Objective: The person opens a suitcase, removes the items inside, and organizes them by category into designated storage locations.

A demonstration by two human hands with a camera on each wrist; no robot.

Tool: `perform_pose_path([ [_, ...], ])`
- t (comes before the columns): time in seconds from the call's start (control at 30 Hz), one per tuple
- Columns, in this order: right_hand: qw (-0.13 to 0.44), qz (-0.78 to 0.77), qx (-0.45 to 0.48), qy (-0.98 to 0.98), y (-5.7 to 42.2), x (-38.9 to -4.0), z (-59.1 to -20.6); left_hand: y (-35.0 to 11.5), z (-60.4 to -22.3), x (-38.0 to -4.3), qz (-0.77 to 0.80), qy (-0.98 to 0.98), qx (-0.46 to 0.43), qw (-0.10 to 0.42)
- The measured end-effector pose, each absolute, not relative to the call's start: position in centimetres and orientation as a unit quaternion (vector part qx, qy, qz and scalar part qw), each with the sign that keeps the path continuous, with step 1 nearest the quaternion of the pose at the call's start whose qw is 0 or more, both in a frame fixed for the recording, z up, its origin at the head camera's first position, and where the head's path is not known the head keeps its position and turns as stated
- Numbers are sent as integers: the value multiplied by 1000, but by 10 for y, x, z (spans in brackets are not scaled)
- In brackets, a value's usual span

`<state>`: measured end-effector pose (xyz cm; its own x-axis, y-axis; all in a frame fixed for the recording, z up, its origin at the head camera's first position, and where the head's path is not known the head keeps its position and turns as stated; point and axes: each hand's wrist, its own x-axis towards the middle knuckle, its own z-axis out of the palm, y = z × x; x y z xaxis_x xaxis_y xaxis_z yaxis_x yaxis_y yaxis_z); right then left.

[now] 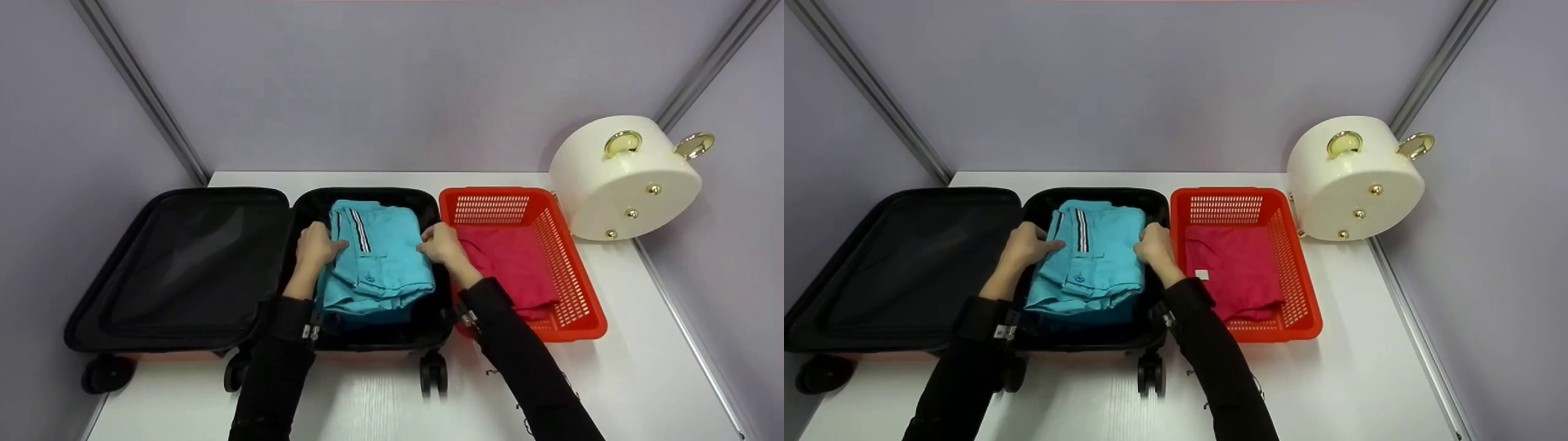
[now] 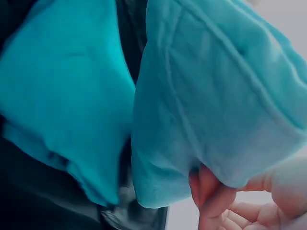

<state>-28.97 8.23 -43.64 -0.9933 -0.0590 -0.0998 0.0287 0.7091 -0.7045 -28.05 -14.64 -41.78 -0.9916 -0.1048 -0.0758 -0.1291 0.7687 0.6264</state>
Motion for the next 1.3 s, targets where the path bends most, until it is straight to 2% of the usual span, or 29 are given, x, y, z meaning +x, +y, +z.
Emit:
perform_pose_path([
  [0.27, 6, -411, -14, 911, 116, -282, -408, -114, -399, -272, 363, 928, -14, -83],
  [0.53, -61, -389, 1, 919, 157, -279, -394, -71, -405, -276, 405, 903, 55, -134],
  [0.73, -88, -342, 30, 935, 193, -278, -395, -30, -415, -282, 406, 902, 80, -127],
  [1.03, -90, -282, 71, 953, 240, -272, -406, 29, -441, -288, 397, 905, 106, -110],
  [1.3, -42, -238, 115, 964, 262, -268, -420, 62, -469, -287, 384, 916, 90, -71],
])
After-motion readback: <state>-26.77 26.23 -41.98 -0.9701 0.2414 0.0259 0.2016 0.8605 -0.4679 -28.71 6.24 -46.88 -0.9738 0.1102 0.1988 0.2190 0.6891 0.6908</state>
